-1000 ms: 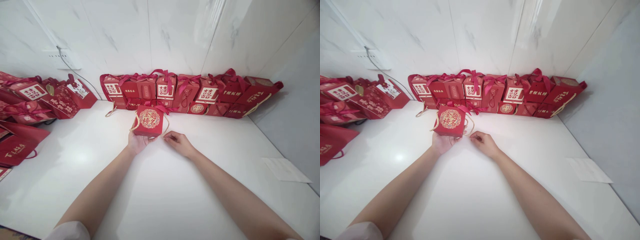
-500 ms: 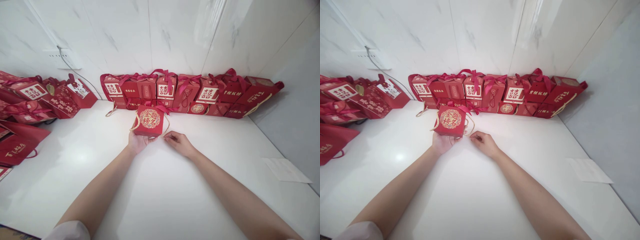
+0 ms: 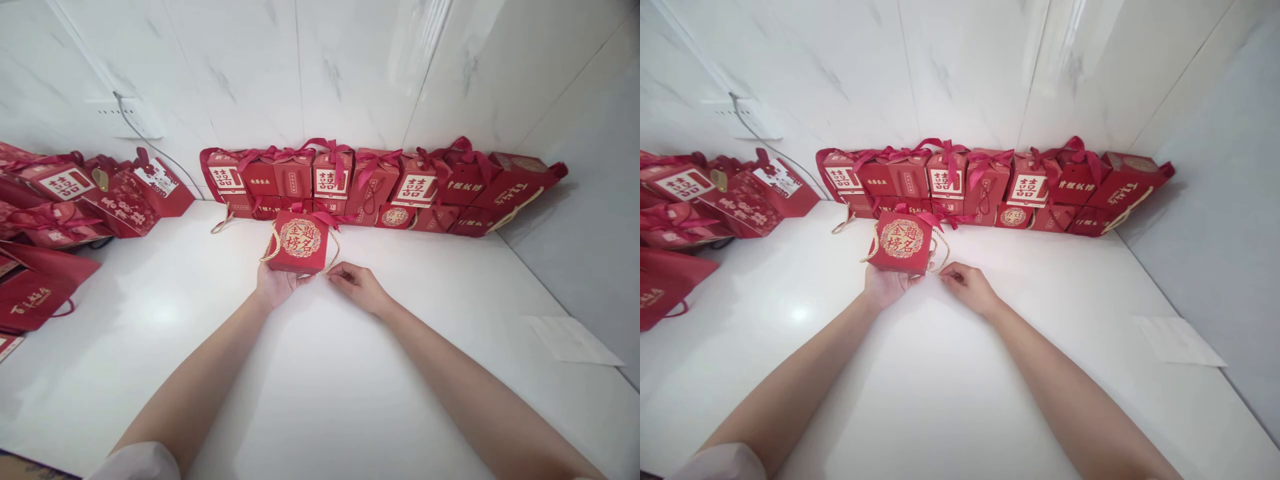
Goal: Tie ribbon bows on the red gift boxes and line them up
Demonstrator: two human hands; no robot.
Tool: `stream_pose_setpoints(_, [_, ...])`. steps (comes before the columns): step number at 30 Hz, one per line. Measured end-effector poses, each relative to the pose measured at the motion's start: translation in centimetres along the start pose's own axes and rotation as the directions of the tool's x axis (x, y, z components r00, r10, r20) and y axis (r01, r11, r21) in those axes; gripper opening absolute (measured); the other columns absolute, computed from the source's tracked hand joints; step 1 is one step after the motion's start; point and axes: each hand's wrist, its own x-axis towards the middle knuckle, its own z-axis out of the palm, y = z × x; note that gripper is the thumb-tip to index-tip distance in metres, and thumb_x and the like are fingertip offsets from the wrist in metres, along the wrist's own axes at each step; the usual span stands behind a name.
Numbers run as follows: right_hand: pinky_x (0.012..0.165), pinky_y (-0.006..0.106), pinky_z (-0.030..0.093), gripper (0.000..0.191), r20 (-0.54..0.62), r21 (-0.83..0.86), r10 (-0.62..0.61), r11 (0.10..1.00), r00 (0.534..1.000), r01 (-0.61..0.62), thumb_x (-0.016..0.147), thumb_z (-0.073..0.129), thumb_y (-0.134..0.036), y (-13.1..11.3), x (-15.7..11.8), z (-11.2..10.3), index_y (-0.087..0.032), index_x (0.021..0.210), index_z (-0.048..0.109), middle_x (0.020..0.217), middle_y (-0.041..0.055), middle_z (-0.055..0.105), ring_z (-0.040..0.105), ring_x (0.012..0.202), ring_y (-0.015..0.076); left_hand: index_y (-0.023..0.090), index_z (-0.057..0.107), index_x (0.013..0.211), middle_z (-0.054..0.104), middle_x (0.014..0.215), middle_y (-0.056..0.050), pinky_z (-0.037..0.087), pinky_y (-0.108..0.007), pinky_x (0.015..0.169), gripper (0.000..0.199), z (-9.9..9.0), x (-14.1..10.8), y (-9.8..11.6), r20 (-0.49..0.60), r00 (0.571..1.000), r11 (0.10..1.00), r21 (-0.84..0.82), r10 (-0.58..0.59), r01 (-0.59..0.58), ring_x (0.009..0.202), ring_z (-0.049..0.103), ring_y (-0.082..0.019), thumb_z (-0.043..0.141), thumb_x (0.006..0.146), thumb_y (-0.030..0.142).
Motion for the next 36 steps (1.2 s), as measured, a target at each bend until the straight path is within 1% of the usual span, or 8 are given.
stream_pose_setpoints(8, [0.077, 0.03, 0.047, 0.019, -0.001, -0.003, 0.002, 1.0, 1.0, -0.002, 0.088, 0.056, -0.032, -0.11, -0.05, -0.1, -0.019, 0.098, 0.067, 0.094, 0.0034, 0.071, 0.063, 0.083, 0.0172, 0.012, 0.061, 0.118, 0.072, 0.109, -0.016, 0.058, -0.049, 0.076, 0.049, -0.08, 0.06, -0.06, -0.014, 1.0, 1.0, 0.015, 0.006, -0.006, 0.098, 0.069, -0.035, 0.038, 0.091, 0.046])
stream_pose_setpoints(12, [0.077, 0.029, 0.047, 0.019, 0.0, -0.006, 0.002, 1.0, 1.0, -0.002, 0.088, 0.056, -0.032, -0.17, -0.07, -0.14, -0.019, 0.097, 0.067, 0.095, 0.0032, 0.071, 0.063, 0.082, 0.017, 0.013, 0.062, 0.118, 0.071, 0.113, -0.016, 0.059, -0.048, 0.076, 0.05, 0.09, 0.01, -0.06, -0.007, 1.0, 1.0, 0.027, 0.01, -0.01, 0.099, 0.069, -0.034, 0.039, 0.091, 0.048])
stream_pose_setpoints(18, [0.076, 0.029, 0.047, 0.02, 0.0, -0.005, 0.003, 1.0, 1.0, -0.003, 0.088, 0.056, -0.032, -0.17, -0.02, -0.06, -0.019, 0.098, 0.067, 0.095, 0.0034, 0.072, 0.063, 0.082, 0.0167, 0.014, 0.063, 0.116, 0.072, 0.109, -0.015, 0.059, -0.048, 0.076, 0.047, 0.13, -0.03, -0.05, -0.006, 1.0, 1.0, 0.027, 0.006, -0.006, 0.093, 0.071, -0.032, 0.039, 0.092, 0.046])
stream_pose_setpoints(22, [0.076, 0.029, 0.047, 0.02, 0.001, -0.006, 0.0, 1.0, 1.0, 0.0, 0.088, 0.056, -0.032, -0.2, 0.02, -0.04, -0.019, 0.098, 0.067, 0.094, 0.0033, 0.071, 0.063, 0.082, 0.0167, 0.013, 0.063, 0.116, 0.072, 0.11, -0.015, 0.06, -0.048, 0.074, 0.049, 0.25, 0.01, -0.03, -0.017, 1.0, 0.999, 0.039, 0.01, -0.01, 0.096, 0.07, -0.033, 0.038, 0.092, 0.048])
stream_pose_setpoints(30, [0.077, 0.029, 0.048, 0.02, 0.005, -0.003, -0.006, 1.0, 1.0, 0.006, 0.088, 0.056, -0.032, -0.08, -0.08, -0.13, -0.02, 0.098, 0.067, 0.095, 0.0033, 0.071, 0.064, 0.083, 0.017, 0.014, 0.062, 0.119, 0.071, 0.114, -0.015, 0.06, -0.046, 0.076, 0.05, 0.29, 0.04, -0.05, 0.008, 1.0, 0.999, 0.047, 0.007, -0.007, 0.099, 0.069, -0.033, 0.038, 0.092, 0.05])
stream_pose_setpoints(36, [0.077, 0.029, 0.048, 0.02, 0.003, -0.004, -0.008, 1.0, 1.0, 0.008, 0.088, 0.056, -0.033, 0.04, 0.01, -0.08, -0.02, 0.098, 0.067, 0.095, 0.0032, 0.072, 0.064, 0.083, 0.0169, 0.013, 0.063, 0.115, 0.072, 0.108, -0.014, 0.06, -0.046, 0.075, 0.049, 0.29, 0.06, -0.06, 0.006, 1.0, 0.999, 0.04, 0.015, -0.015, 0.092, 0.071, -0.031, 0.039, 0.092, 0.048])
